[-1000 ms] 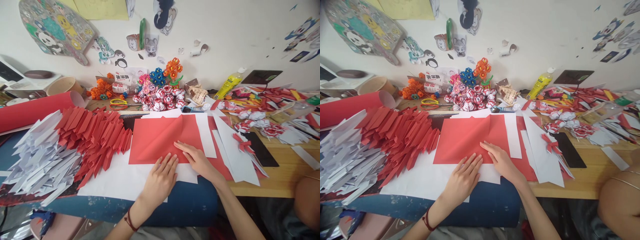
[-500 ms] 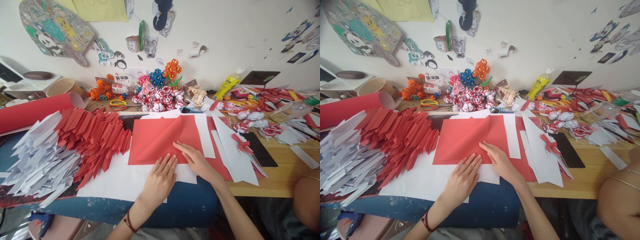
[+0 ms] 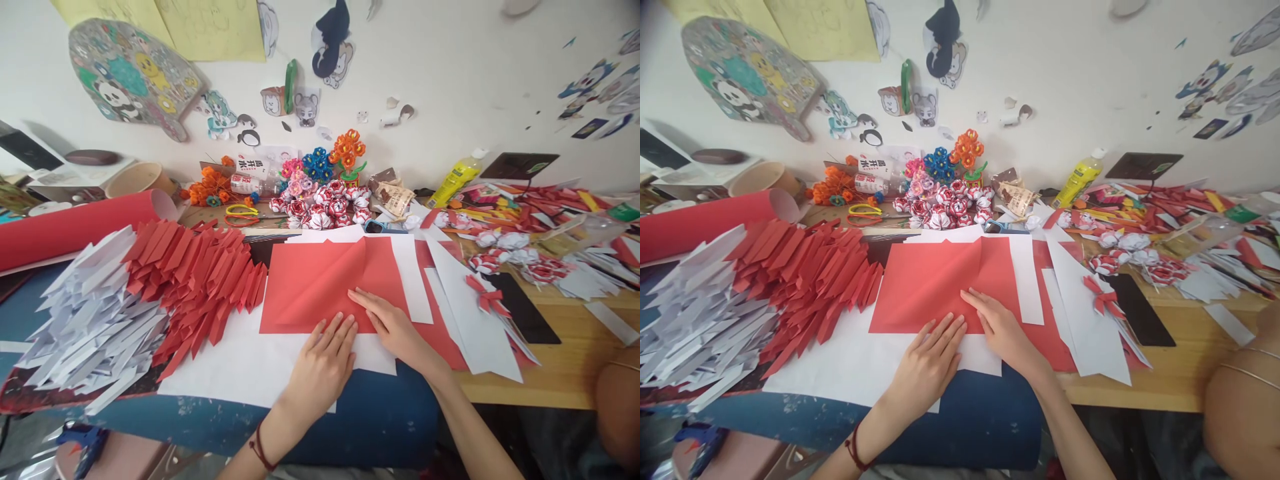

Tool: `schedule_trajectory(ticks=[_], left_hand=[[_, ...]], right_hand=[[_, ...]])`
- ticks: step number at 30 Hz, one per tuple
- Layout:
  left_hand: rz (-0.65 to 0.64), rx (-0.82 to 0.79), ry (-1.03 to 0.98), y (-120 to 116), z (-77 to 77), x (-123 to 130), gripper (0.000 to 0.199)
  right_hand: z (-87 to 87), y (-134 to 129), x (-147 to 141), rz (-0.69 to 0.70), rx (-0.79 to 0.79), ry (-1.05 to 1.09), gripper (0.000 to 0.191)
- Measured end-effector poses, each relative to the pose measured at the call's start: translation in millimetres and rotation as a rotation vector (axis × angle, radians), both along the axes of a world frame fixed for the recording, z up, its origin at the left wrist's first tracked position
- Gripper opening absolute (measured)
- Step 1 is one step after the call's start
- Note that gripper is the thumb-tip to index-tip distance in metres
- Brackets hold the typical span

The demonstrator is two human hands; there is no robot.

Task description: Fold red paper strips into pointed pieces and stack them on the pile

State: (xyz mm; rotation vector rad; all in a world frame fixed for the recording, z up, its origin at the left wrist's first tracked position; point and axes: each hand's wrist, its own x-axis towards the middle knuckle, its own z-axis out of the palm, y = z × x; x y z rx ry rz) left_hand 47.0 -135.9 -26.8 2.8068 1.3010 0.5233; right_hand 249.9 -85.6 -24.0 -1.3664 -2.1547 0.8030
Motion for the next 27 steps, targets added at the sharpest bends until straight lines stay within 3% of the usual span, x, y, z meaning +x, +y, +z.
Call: schedule_trajectory(ticks=[5,11,17,27], left_hand=[[0.042,-0.010,0.015,-0.6,-1.1,1.7,0.048],[0.201,0.021,0.021,-4.5,-3.4,-2.2,0.050],[0.296,0.041,0.050,-8.2,-1.6,-21.9,0.050],[0.351,0.040,0.083,-8.9,-2.4,-47.9,0.052]], right_hand=[[-7.0,-0.4,-4.2,-0.063,0.052,-0.017,0.045],[-11.9,0.3,-4.8,-0.066,0.086,-0.043,0.043],[-11.0,-0.5,-4.9,-0.065,0.074,-0.068,0.044],[-11.9,-1.9,-5.1,-0.059,0.053,-0.071,0.043]])
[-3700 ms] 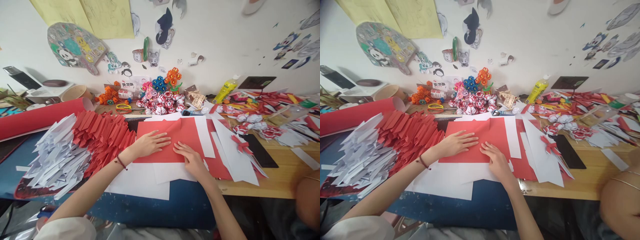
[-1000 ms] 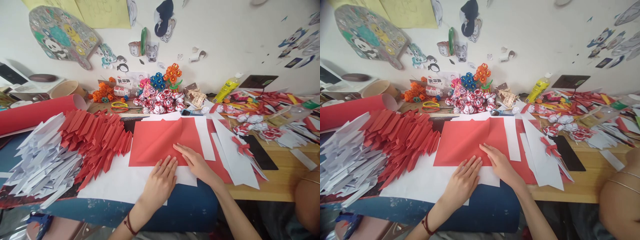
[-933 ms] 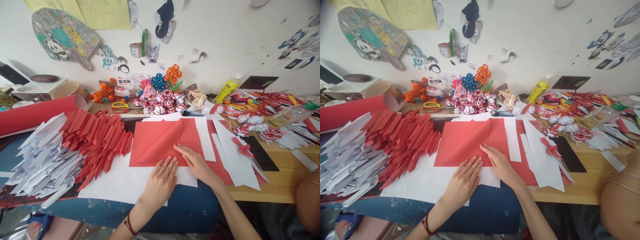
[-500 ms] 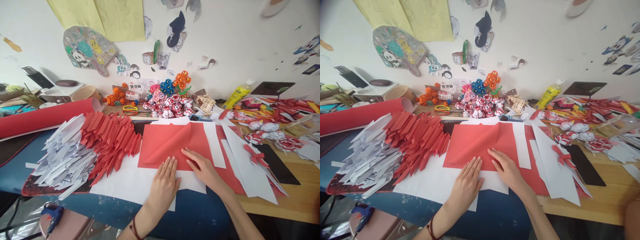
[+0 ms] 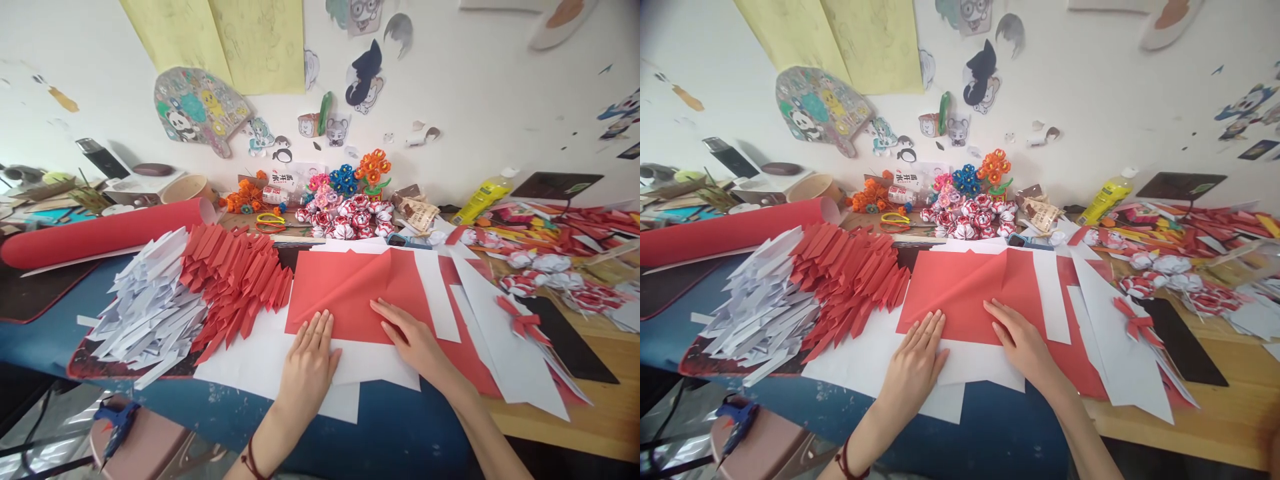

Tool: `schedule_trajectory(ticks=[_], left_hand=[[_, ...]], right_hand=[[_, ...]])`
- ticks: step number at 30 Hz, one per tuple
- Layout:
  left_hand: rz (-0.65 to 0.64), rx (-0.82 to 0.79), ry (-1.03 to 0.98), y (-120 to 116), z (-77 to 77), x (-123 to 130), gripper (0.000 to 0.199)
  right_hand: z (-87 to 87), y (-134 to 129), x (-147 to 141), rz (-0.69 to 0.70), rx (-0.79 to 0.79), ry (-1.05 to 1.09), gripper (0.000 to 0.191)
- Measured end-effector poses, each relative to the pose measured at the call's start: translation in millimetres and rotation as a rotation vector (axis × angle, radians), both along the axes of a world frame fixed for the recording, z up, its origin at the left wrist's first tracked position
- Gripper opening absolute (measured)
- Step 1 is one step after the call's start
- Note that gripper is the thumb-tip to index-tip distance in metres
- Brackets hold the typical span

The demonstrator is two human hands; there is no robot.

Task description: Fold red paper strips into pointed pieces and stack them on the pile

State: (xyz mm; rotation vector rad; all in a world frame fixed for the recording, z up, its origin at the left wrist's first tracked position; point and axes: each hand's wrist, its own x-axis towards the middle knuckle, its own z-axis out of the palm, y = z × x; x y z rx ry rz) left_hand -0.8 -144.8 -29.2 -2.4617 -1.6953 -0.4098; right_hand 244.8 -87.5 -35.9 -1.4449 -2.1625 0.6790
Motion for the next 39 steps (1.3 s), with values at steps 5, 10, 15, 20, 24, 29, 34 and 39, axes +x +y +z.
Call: schedule_trajectory(ticks=[5,10,15,20,24,29,34,39], left_hand=[[0.001,0.002,0.006,-1.1,1.3,0.3,0.053],[0.009,0.015,0.014,-1.2,1.8,1.4,0.052],[-0.015,0.075,-0.001,-1.4,2.4,9.8,0.048],[-0.189,0.024,-0.028,3.8,1.1,34.7,0.046],[-0.284,-0.016,-0.065,11.4,0.0,51.4,0.047],[-0.311,-0.071,-0.092,15.2,0.6,54.2,0.048],[-0.312,-0.069,-0.104,14.0,1.1,54.5,0.048],[-0.303,-0.064,-0.101,13.6,0.0,55.9,0.048]], right_hand=[[0.2,0.1,0.0,0.003,0.003,0.004,0.044],[-0.2,-1.2,0.5,-0.001,-0.004,0.009,0.044],[0.2,-0.4,-0.9,-0.007,0.006,0.010,0.043],[3.9,1.4,-2.2,-0.018,-0.010,0.032,0.042],[6.3,2.2,-1.3,0.000,-0.030,0.060,0.044],[6.6,2.1,1.7,0.018,-0.027,0.083,0.047],[9.9,1.1,4.0,0.047,-0.055,0.101,0.053],[11.4,0.4,4.8,0.056,-0.077,0.086,0.056]])
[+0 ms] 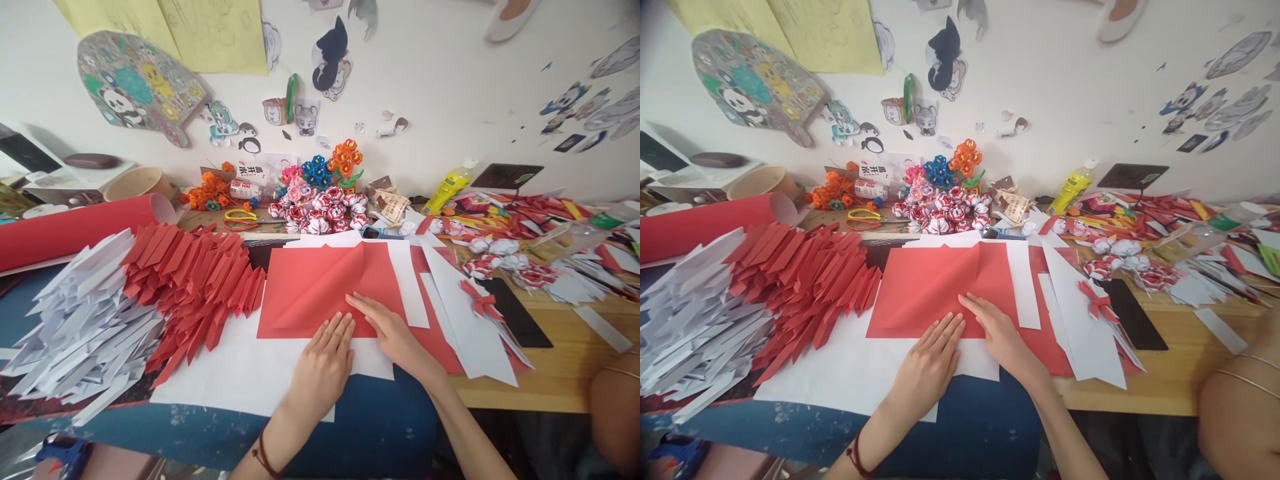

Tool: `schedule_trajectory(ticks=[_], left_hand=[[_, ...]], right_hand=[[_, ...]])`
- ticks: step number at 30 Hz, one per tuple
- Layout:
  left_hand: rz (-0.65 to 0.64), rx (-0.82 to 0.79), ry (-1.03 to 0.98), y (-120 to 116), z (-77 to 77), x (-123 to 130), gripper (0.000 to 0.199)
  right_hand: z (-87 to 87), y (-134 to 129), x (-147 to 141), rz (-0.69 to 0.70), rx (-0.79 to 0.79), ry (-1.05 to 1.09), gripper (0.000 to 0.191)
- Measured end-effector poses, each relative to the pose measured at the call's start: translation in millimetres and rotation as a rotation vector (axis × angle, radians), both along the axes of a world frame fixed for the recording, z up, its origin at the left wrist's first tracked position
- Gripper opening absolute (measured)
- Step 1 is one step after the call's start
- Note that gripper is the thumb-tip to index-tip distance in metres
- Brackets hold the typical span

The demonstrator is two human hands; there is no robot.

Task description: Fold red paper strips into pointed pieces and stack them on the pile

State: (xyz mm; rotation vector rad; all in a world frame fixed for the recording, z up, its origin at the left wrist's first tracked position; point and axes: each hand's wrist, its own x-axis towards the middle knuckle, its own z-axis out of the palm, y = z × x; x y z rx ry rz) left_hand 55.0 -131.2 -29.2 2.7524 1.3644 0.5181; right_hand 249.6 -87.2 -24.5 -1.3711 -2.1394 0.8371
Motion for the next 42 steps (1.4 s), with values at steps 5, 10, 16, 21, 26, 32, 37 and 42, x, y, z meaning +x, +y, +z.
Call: schedule_trajectory(ticks=[5,10,16,21,26,32,37,42], left_hand=[[-0.005,0.012,0.013,0.3,-0.9,-0.4,0.048],[-0.006,0.016,0.005,0.6,0.0,-1.0,0.048],[-0.003,0.003,0.004,0.7,-0.1,-1.3,0.048],[-0.002,-0.002,-0.011,0.7,-0.8,-0.8,0.048],[0.031,0.002,-0.014,-1.2,-2.2,0.7,0.048],[0.151,0.046,-0.019,-8.2,-5.2,-11.0,0.051],[0.257,0.067,-0.037,-11.4,-6.3,-33.1,0.051],[0.327,0.095,-0.036,-12.1,-10.3,-48.8,0.047]], right_hand=[[-0.8,-0.1,0.4,0.011,0.009,-0.005,0.058],[0.1,0.1,0.2,0.011,0.005,-0.016,0.059],[-1.2,0.6,-0.8,-0.007,0.027,-0.007,0.054],[-4.7,1.4,-7.2,-0.083,0.071,0.002,0.043],[-6.4,0.4,-11.8,-0.110,0.105,-0.003,0.040],[-7.9,-1.3,-11.3,-0.109,0.125,0.011,0.040],[-11.0,-2.1,-11.0,-0.107,0.127,-0.005,0.040],[-18.0,-1.7,-9.8,-0.107,0.144,-0.027,0.041]])
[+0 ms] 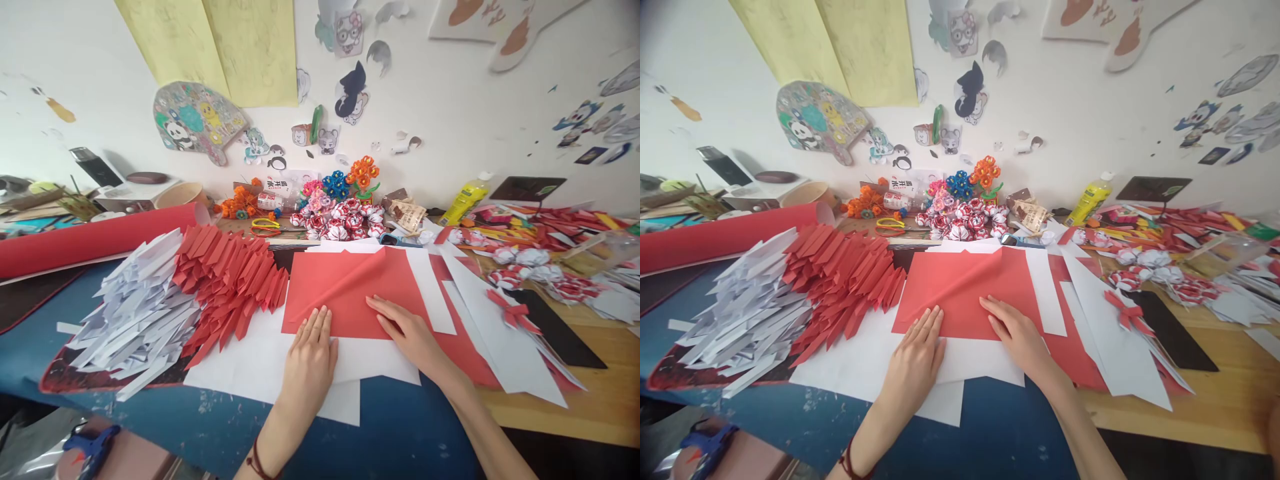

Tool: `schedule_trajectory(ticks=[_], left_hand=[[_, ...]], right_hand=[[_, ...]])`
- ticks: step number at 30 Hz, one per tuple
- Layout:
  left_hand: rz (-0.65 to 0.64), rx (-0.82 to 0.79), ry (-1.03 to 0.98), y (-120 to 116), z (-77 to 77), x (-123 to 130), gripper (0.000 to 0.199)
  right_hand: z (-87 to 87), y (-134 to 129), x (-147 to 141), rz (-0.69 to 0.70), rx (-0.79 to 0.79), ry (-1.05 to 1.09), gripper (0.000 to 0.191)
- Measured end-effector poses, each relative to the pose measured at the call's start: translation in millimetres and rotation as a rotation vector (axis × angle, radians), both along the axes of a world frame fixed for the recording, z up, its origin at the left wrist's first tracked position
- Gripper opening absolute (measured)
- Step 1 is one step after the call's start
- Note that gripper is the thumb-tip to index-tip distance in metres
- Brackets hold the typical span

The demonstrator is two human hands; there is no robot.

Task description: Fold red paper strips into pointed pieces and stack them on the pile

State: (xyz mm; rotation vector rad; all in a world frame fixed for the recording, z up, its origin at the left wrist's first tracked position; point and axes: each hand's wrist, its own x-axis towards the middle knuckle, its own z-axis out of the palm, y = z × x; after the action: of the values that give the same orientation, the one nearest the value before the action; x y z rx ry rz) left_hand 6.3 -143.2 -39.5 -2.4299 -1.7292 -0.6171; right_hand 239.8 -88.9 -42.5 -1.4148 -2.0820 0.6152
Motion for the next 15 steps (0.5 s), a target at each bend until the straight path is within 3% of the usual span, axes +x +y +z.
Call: schedule_trajectory(ticks=[15], left_hand=[[0.194,0.091,0.010,-8.5,-10.3,-34.8,0.047]], right_hand=[[-2.1,-1.5,0.7,0.000,0.021,0.016,0.040]])
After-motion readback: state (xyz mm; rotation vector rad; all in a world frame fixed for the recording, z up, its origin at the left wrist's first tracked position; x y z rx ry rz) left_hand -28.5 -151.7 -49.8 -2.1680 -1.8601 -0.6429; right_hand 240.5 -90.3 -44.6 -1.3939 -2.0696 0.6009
